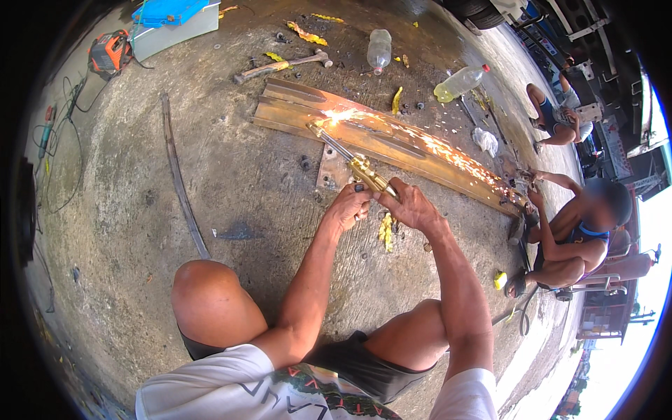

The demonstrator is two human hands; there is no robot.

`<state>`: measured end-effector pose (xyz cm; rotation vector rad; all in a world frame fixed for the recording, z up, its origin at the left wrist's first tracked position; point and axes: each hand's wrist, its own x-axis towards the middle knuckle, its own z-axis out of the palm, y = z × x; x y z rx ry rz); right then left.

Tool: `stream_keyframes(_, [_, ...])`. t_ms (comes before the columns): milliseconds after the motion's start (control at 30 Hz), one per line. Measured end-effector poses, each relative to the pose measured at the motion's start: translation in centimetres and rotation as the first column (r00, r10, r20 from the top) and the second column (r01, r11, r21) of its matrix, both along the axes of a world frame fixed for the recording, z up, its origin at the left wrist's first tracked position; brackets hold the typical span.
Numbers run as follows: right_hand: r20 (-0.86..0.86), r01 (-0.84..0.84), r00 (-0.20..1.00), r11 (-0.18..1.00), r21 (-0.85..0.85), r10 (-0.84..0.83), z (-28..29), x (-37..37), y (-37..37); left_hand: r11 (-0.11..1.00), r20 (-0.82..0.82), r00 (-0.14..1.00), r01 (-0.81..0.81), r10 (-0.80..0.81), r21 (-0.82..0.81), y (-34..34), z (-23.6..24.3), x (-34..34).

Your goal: The person uses a cutting torch to cut a long metal beam on the ground. They repeatedly ignite the torch and move it along the beam to create a cut, while another person assists by holding the beam and using a hammer.

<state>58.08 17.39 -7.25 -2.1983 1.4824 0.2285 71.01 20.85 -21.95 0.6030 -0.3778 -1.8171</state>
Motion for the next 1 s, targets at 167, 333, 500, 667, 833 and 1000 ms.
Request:
stream_keyframes(167, [-0.006,0.006,1.0,1.0,-0.017,-0.006,-0.3,-0.2,0.0,1.0,-0.005,1.0,-0.002,0.002,0.001,0.0,0.1,-0.1])
stream_keyframes(333, [-0.019,-0.01,1.0,1.0,-0.022,0.01,-0.3,-0.3,-0.1,1.0,-0.001,1.0,-0.008,0.008,0.006,0.1,0.4,-0.1])
stream_keyframes(500, [-0.006,-0.027,1.0,0.999,-0.021,0.027,-0.7,-0.2,-0.4,0.999,-0.008,1.0,-0.029,0.03,0.019,-0.1,-0.3,0.1])
stream_keyframes(667, [0.005,-0.049,0.999,0.999,-0.017,0.049,-0.9,0.0,-0.6,0.999,0.002,0.999,-0.034,0.034,0.026,0.0,-0.5,0.5])
stream_keyframes(833, [-0.025,-0.055,0.998,0.998,0.0,0.055,-0.8,0.6,-0.8,0.999,-0.022,0.998,-0.051,0.051,0.005,-0.1,-0.8,0.7])
stream_keyframes(1000, [-0.012,-0.052,0.999,0.999,0.001,0.052,-1.0,0.5,-0.9,0.998,-0.021,0.998,-0.056,0.056,0.008,0.0,-0.3,0.8])
